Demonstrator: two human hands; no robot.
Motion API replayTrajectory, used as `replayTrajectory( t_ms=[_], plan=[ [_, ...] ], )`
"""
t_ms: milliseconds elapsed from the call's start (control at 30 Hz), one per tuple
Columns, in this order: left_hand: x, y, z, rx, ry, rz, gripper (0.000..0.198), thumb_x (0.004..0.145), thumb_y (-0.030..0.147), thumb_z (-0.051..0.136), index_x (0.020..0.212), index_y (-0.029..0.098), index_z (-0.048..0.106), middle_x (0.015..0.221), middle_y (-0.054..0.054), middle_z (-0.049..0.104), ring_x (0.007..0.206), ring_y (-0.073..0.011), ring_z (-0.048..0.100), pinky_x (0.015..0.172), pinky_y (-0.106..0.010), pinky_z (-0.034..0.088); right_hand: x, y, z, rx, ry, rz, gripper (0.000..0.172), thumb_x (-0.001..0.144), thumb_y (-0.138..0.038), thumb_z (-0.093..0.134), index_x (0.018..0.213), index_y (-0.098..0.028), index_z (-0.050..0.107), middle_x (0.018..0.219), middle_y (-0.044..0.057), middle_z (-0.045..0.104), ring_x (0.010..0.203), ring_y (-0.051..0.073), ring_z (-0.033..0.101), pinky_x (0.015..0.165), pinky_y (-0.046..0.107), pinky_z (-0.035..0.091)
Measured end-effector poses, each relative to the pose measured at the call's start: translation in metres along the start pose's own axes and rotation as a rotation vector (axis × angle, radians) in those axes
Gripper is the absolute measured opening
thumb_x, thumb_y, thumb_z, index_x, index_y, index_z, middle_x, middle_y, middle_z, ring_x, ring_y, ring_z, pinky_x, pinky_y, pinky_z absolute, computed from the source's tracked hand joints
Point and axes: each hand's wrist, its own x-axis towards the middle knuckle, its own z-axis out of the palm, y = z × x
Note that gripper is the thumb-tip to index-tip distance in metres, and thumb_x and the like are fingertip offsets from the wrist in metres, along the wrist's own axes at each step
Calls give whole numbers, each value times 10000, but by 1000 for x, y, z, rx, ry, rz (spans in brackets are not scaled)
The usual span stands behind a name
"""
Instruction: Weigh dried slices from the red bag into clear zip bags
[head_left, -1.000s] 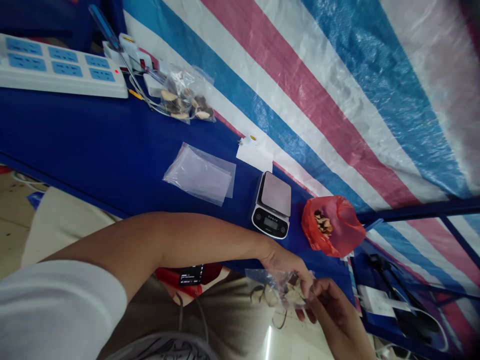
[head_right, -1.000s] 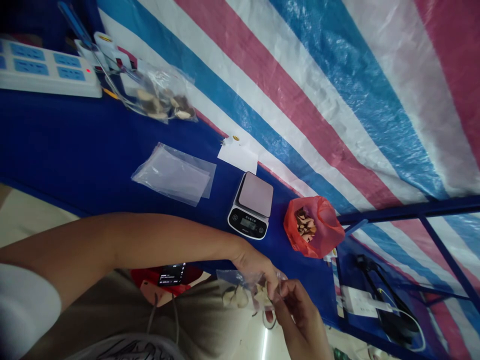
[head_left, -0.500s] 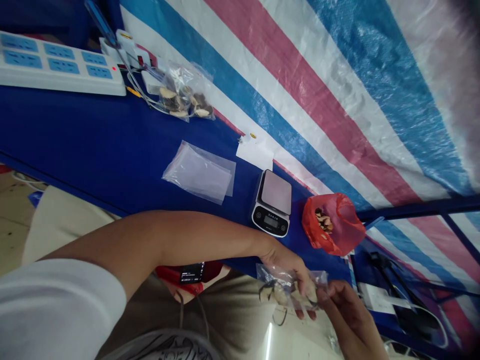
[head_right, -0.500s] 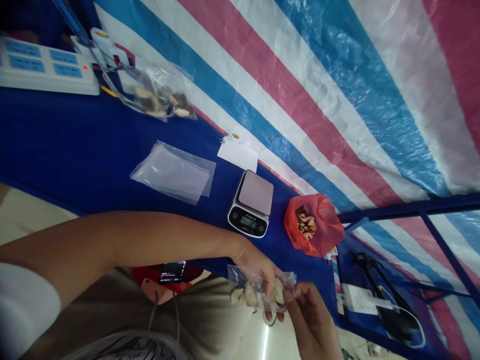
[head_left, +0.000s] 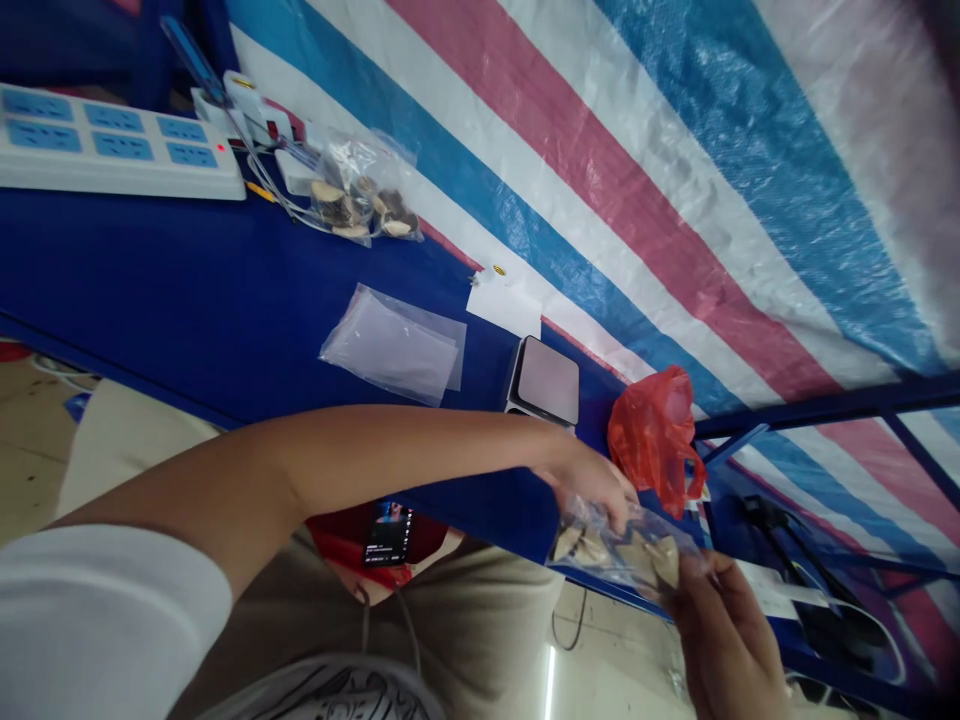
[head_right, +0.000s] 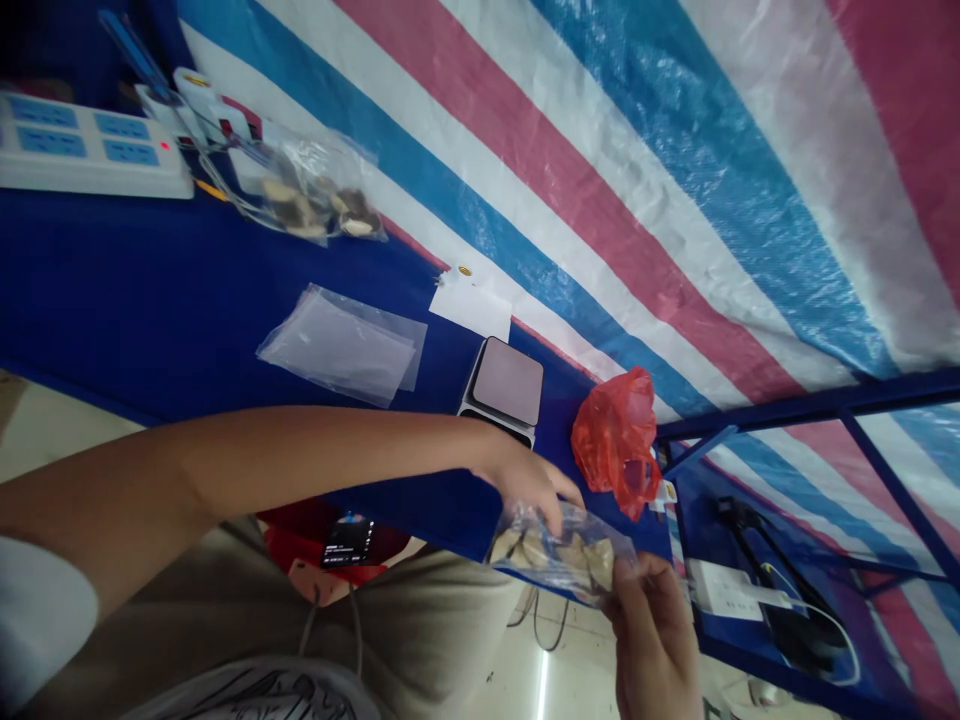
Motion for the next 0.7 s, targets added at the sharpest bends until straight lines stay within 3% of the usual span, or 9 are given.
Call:
replayTrajectory(
  t_ms=[100, 167, 333, 467, 700],
  plan=[
    [-30, 10, -28, -16, 132, 38, 516, 561, 195, 732, 1062, 221, 609, 902, -6, 658, 777, -198, 686, 714, -364, 604, 15, -4, 14, 171, 70, 17, 436, 671, -474, 860, 854, -231, 548, 802, -21, 666, 689, 157, 648, 601, 264, 571],
    [-51, 12, -45, -39, 250, 100, 520, 582, 187, 727, 1086, 210, 601, 957, -20, 658, 804, -185, 694, 764, -360, 596, 24, -13, 25, 208, 71, -11, 423, 676, -455, 860, 857, -229, 553, 802, -24, 684, 694, 161, 678, 635, 293, 606],
    [-87, 8, -74, 112, 611, 261, 354, 692, 243, 741, 1036, 200, 669, 988, -58, 694, 714, -137, 654, 649, -297, 525, 38, -43, 46, 163, 59, -158, 417, 709, -468, 855, 889, -228, 565, 788, -2, 723, 694, 166, 704, 664, 299, 623],
    [-101, 4, -93, 116, 910, 412, 151, 806, 217, 669, 952, 181, 691, 806, -33, 661, 575, -82, 535, 548, -258, 401, 50, -64, 64, 162, 34, -201, 428, 688, -445, 862, 882, -228, 549, 733, -15, 709, 623, 144, 685, 620, 261, 606],
    [-108, -4, -129, 99, 1330, 498, 65, 848, 133, 571, 840, 158, 631, 729, -1, 632, 542, -64, 489, 557, -231, 390, 95, -82, 110, 119, -89, -280, 400, 698, -425, 782, 887, -254, 475, 790, -4, 698, 601, 187, 678, 546, 338, 592]
  ],
)
